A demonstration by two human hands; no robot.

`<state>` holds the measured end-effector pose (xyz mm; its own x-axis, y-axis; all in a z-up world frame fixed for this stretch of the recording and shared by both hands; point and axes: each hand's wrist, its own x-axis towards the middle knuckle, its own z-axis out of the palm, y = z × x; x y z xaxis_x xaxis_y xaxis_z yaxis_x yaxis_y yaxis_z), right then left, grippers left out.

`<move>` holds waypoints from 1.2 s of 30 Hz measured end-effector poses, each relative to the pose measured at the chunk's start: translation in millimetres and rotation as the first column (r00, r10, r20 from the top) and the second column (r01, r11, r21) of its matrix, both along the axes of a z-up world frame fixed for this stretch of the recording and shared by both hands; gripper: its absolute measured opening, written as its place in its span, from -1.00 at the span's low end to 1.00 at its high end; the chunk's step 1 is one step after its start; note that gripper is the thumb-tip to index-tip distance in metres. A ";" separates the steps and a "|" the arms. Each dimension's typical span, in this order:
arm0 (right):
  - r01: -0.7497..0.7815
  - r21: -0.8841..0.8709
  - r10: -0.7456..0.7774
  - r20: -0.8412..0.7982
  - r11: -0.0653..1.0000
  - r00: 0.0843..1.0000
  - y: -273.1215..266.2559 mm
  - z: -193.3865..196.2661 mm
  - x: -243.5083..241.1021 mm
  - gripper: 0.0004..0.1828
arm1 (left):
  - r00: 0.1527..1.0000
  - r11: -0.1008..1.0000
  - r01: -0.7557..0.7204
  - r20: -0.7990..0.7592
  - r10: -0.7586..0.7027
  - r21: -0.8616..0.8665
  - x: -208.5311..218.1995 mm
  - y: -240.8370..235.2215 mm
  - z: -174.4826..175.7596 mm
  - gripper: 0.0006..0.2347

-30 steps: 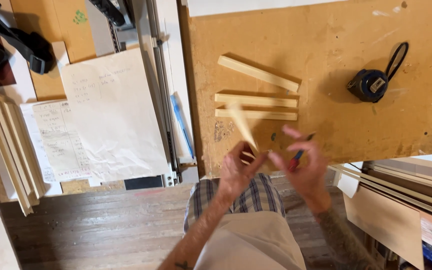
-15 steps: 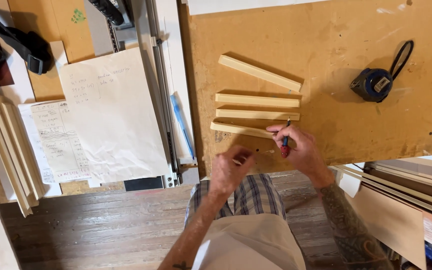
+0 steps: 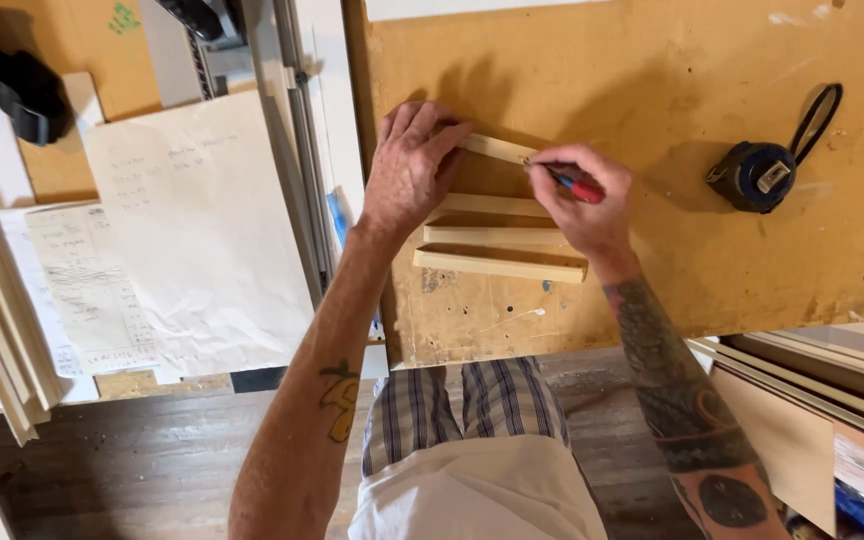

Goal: Picking up wood strips from a workstation and marking them with a pencil at a workbench for further processing.

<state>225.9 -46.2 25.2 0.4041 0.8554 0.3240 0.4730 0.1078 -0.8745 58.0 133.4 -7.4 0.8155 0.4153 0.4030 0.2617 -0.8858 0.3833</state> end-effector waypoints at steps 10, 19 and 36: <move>0.079 -0.017 -0.078 0.084 0.997 0.993 14.6 -7.8 -12.1 -0.86 | 0.988 0.975 -0.052 0.132 0.081 -0.214 -10.6 -17.9 -6.7 -0.74; 0.178 0.042 -0.176 -0.052 0.983 0.983 21.0 -18.3 -13.5 -0.90 | 0.983 0.952 -0.079 0.133 0.123 -0.297 -9.6 -19.0 -17.7 -0.81; 0.140 0.078 -0.143 0.027 0.987 0.989 22.6 -11.6 -14.9 -0.89 | 0.983 0.950 -0.086 0.130 0.130 -0.300 -11.0 -21.9 -9.9 -0.84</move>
